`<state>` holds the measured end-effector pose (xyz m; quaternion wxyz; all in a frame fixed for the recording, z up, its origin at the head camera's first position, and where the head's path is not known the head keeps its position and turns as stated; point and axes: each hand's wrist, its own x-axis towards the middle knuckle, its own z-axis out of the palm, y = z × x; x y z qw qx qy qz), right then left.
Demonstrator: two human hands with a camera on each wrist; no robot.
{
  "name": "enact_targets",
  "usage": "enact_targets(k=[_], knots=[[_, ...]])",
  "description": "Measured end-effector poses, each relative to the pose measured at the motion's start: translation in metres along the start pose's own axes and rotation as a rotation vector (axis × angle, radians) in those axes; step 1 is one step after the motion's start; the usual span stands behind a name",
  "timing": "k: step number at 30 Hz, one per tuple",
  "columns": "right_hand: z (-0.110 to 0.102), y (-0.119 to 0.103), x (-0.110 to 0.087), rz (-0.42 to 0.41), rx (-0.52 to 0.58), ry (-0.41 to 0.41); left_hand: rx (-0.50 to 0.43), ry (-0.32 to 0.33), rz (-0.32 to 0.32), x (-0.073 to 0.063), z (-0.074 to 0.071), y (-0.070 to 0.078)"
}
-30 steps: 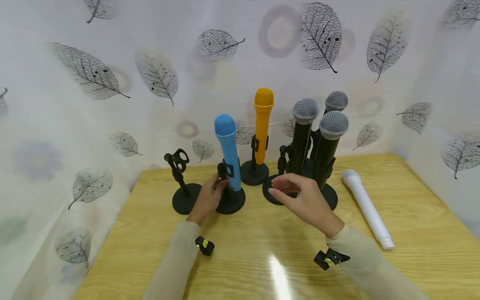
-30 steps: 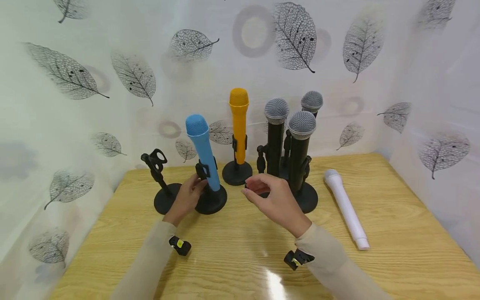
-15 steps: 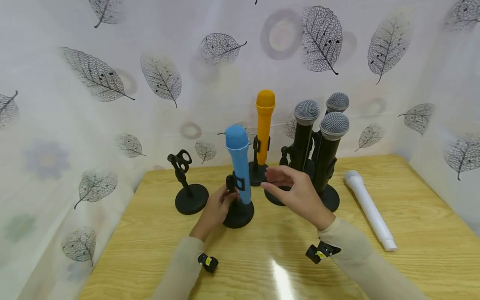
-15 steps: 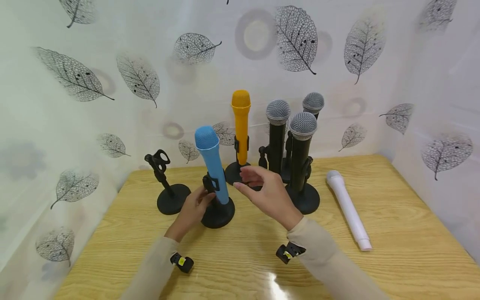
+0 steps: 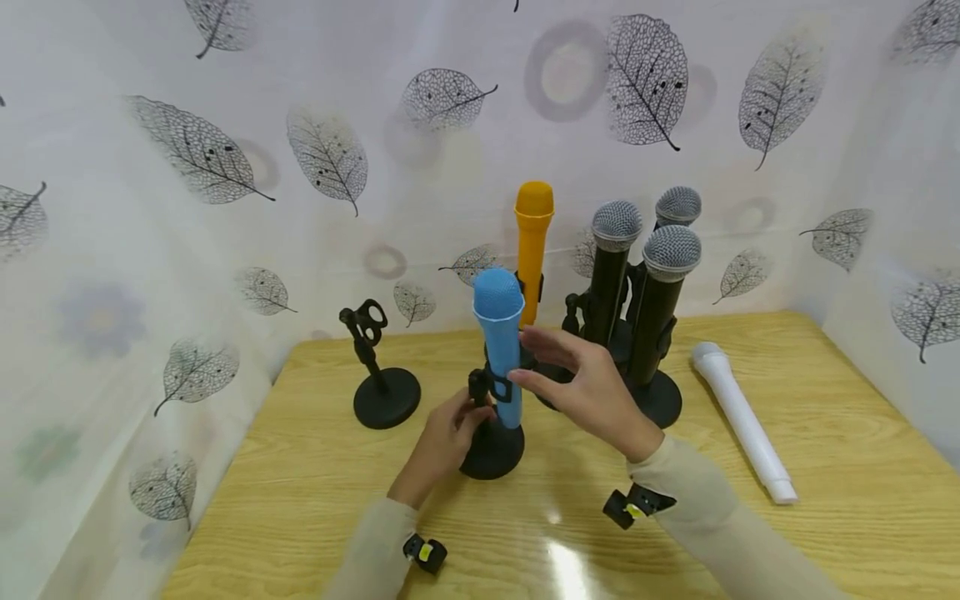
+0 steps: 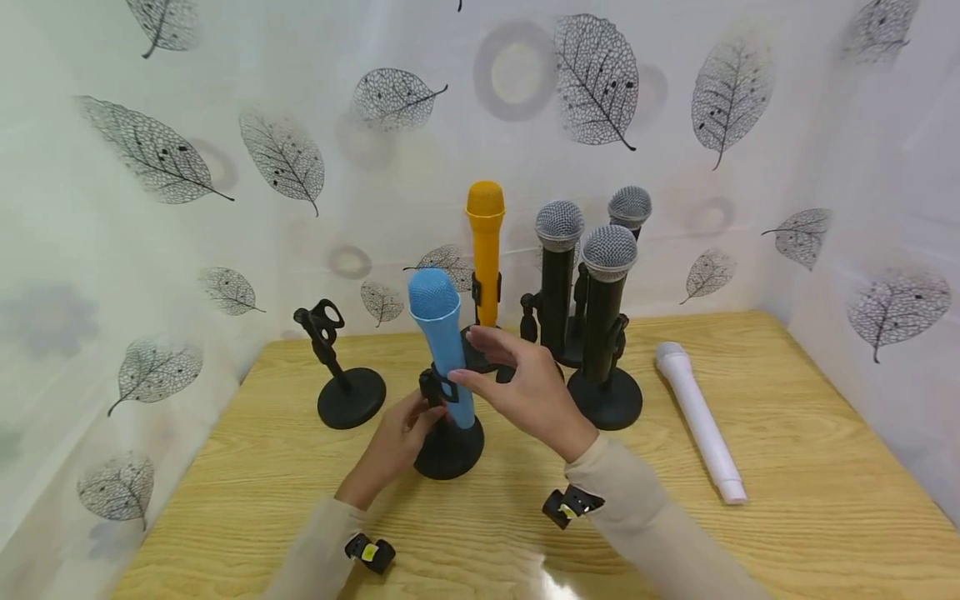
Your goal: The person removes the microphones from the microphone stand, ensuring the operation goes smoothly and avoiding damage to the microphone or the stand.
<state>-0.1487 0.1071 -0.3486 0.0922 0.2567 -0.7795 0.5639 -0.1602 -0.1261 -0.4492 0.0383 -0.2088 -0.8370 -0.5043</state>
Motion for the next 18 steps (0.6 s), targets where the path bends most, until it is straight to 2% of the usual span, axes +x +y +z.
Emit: enact_targets(k=[11, 18], knots=[[0.009, -0.009, 0.004, -0.038, 0.074, -0.027, 0.010, -0.021, 0.040, -0.010, 0.008, 0.005], [0.013, -0.013, 0.004, -0.046, 0.065, -0.010, -0.023, -0.053, 0.012, -0.012, 0.010, 0.010]])
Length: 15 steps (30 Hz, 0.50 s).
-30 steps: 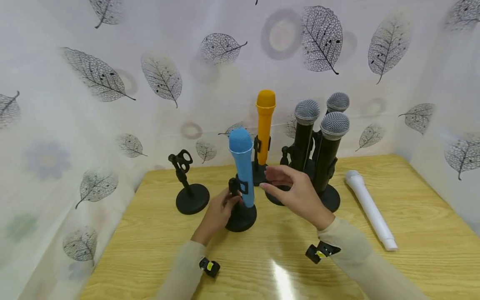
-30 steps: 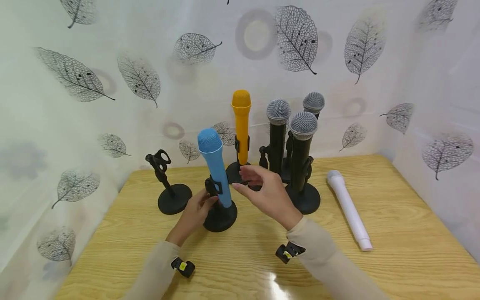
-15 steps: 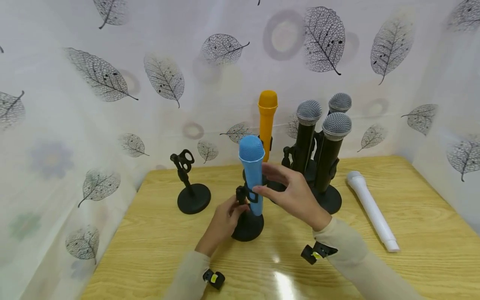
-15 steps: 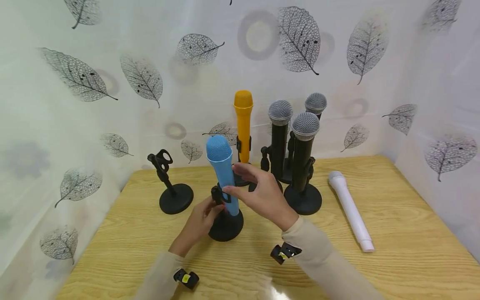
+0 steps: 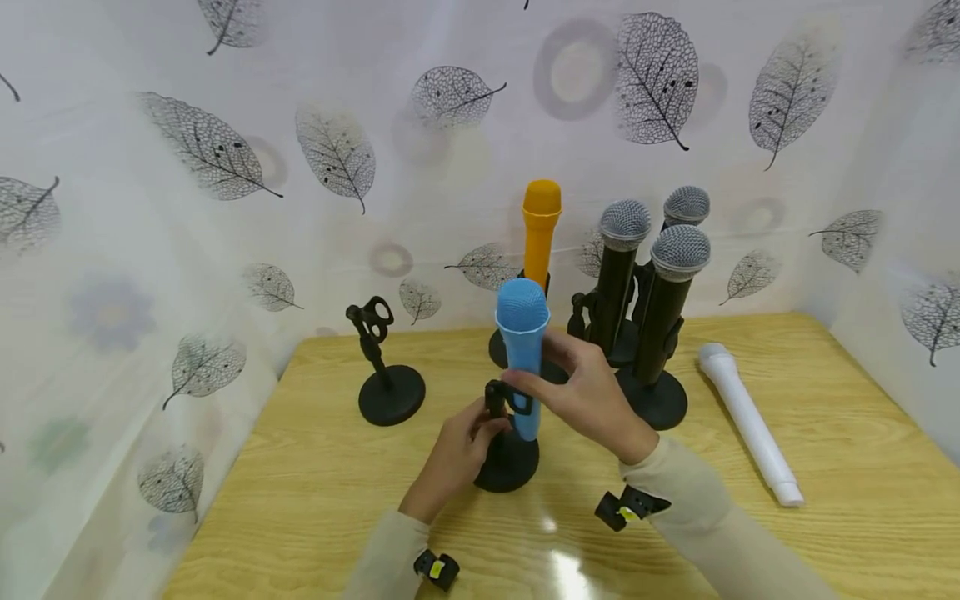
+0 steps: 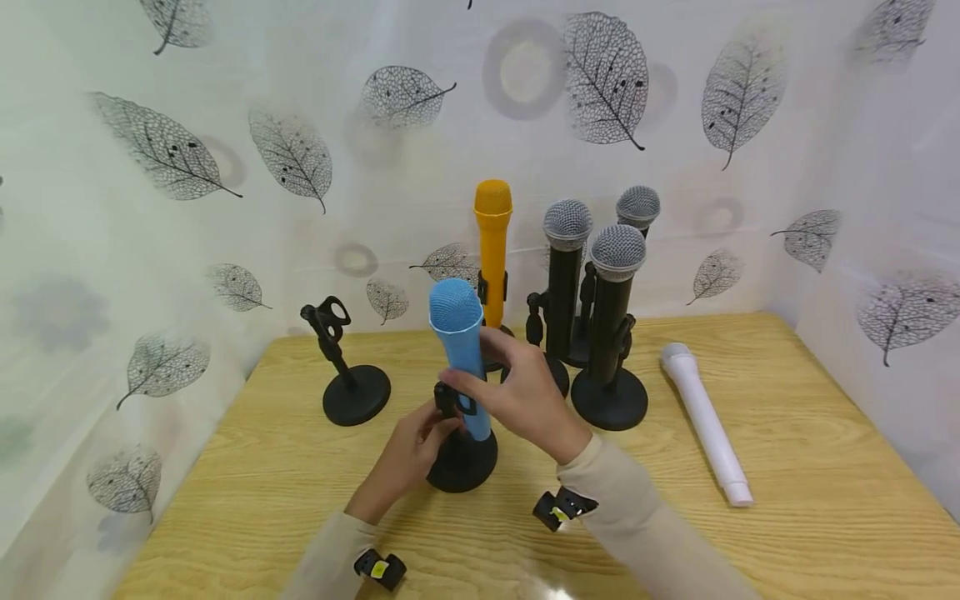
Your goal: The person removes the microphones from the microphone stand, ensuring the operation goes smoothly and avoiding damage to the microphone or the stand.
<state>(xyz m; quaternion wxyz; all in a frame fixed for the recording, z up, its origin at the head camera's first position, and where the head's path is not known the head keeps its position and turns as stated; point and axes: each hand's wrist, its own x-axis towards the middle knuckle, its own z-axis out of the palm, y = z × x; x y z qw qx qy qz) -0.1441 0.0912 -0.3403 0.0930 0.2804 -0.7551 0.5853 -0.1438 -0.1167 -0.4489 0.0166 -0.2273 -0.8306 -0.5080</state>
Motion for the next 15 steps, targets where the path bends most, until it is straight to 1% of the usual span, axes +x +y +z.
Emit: enact_targets(k=[7, 15], knots=[[0.0019, -0.0016, -0.0019, -0.058, -0.034, 0.035, -0.010, -0.009, -0.001, -0.0013, 0.0028, 0.0031], [0.0023, -0.0032, -0.0019, -0.061, -0.035, 0.025, -0.008, 0.010, 0.005, -0.0039, 0.0055, 0.0014]])
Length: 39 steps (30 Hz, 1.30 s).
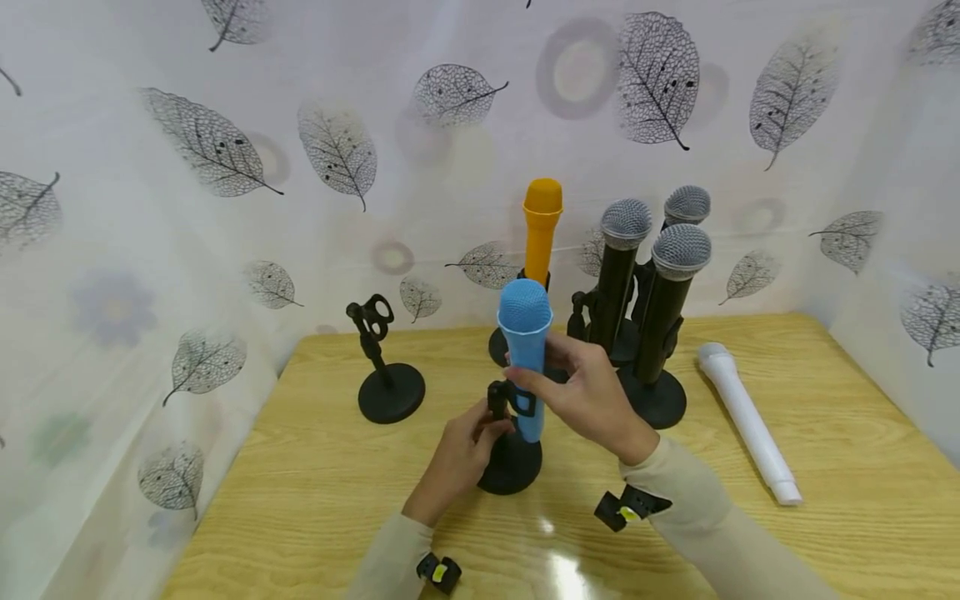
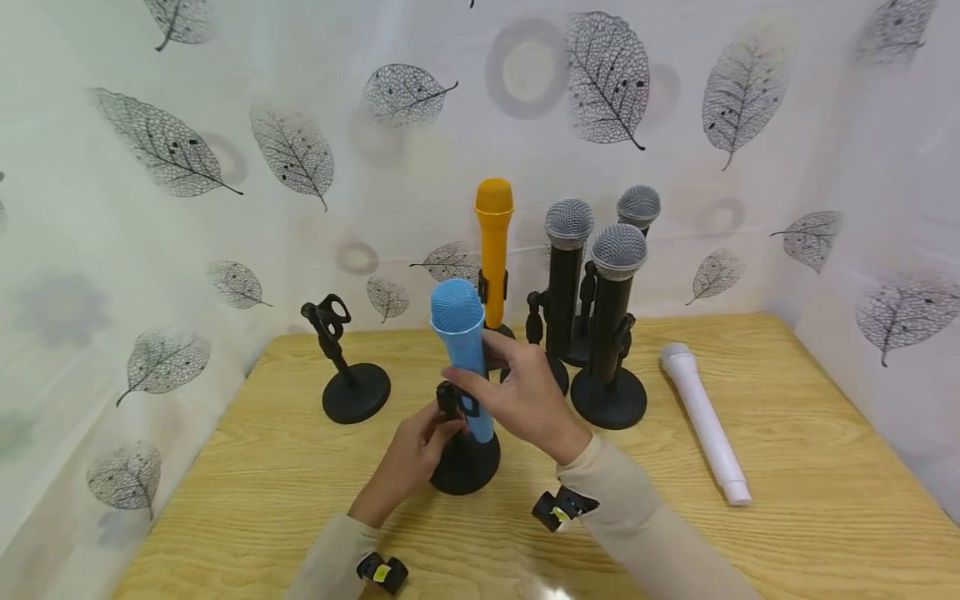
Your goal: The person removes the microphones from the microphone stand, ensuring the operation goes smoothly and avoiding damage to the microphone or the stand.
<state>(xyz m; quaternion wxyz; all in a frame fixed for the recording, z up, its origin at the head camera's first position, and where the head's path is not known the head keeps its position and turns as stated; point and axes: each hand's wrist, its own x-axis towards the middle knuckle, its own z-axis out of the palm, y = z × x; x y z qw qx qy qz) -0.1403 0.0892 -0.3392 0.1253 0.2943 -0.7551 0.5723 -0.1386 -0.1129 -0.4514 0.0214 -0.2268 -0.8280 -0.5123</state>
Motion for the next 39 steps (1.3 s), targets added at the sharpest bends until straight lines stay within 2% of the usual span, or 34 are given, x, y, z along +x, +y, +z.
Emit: enact_targets(k=[12, 23, 28, 33, 39], knots=[[-0.005, 0.000, 0.002, -0.027, 0.041, -0.042, -0.016, 0.039, 0.026, -0.004, 0.004, 0.003], [-0.014, -0.002, 0.001, 0.001, 0.057, -0.079, 0.001, 0.043, 0.028, -0.004, 0.007, 0.006], [-0.012, 0.001, -0.006, 0.022, 0.052, -0.055, 0.003, -0.003, 0.043, -0.003, 0.004, 0.010], [-0.010, 0.003, -0.011, 0.001, 0.050, -0.005, -0.059, -0.060, 0.070, 0.001, 0.003, 0.008], [-0.006, 0.001, -0.009, -0.001, 0.054, 0.021, -0.107, -0.047, 0.051, 0.000, 0.008, 0.004]])
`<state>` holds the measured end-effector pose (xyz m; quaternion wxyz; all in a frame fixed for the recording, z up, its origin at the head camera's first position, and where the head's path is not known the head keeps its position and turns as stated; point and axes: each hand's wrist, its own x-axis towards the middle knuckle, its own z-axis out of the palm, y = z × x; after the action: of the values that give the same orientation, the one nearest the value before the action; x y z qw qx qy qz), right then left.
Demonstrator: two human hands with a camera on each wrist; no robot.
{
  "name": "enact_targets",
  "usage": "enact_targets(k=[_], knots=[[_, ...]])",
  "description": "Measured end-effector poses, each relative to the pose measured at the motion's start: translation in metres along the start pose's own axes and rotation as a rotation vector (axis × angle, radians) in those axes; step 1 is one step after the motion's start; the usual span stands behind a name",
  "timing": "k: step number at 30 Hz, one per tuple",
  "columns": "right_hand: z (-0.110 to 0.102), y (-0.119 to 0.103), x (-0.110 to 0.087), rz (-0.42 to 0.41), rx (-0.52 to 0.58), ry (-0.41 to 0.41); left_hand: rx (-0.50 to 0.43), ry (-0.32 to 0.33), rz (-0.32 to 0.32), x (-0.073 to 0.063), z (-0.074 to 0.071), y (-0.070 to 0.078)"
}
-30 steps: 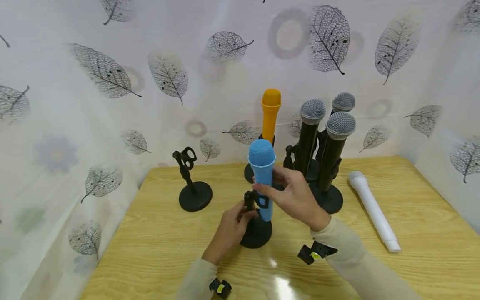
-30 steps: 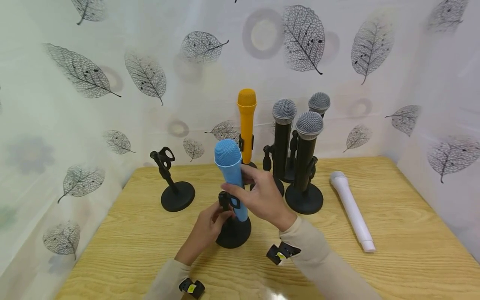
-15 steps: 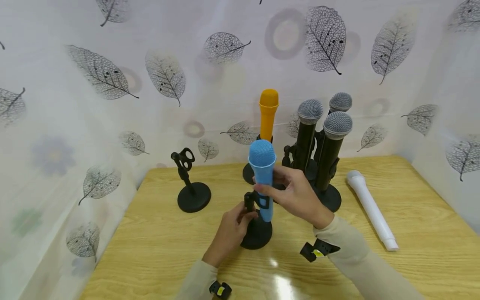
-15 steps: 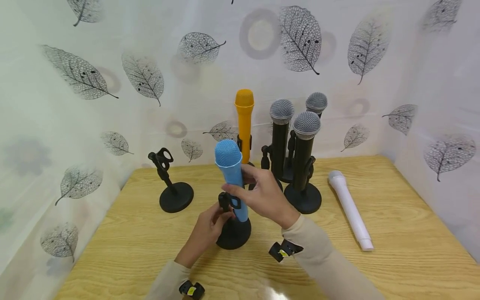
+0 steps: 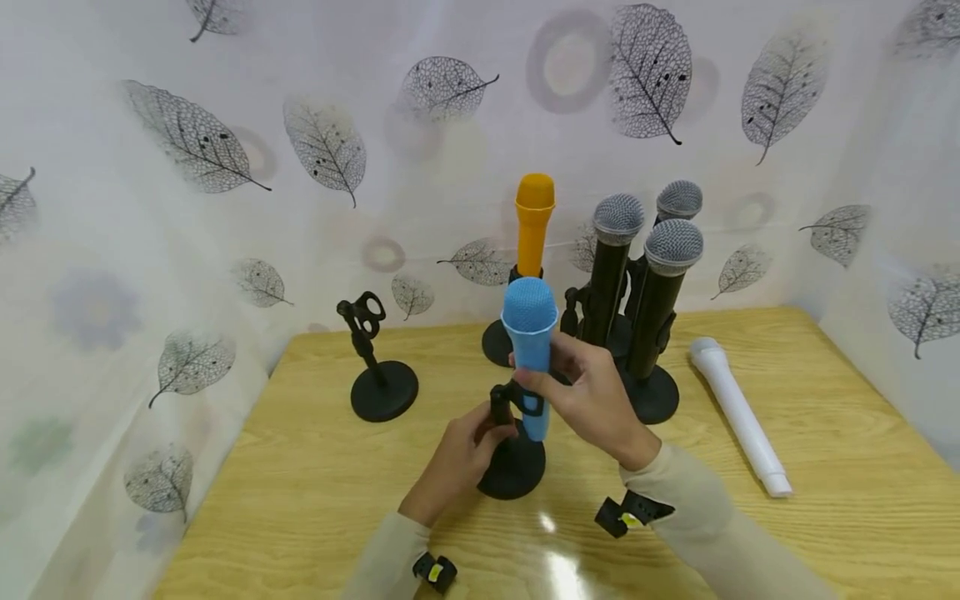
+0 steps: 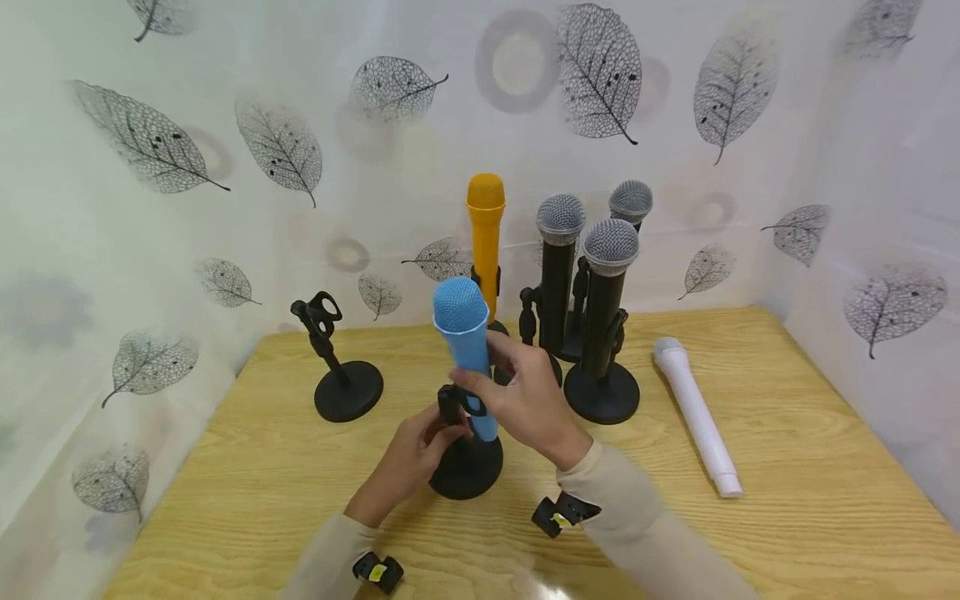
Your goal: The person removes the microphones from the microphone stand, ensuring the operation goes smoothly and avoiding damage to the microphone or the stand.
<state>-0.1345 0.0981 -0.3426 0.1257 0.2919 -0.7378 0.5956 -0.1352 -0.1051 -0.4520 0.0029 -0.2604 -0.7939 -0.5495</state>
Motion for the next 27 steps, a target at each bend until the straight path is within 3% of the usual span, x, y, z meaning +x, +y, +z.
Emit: enact_targets(k=[5, 12, 27], knots=[[-0.002, -0.006, 0.004, -0.016, -0.003, 0.003, -0.006, 0.014, -0.019, -0.002, 0.001, 0.000], [-0.007, -0.019, 0.014, -0.056, 0.004, 0.024, 0.034, -0.016, -0.045, -0.002, -0.002, 0.003], [-0.015, -0.039, 0.026, -0.020, -0.003, 0.020, 0.008, -0.006, -0.060, 0.000, 0.002, 0.003]])
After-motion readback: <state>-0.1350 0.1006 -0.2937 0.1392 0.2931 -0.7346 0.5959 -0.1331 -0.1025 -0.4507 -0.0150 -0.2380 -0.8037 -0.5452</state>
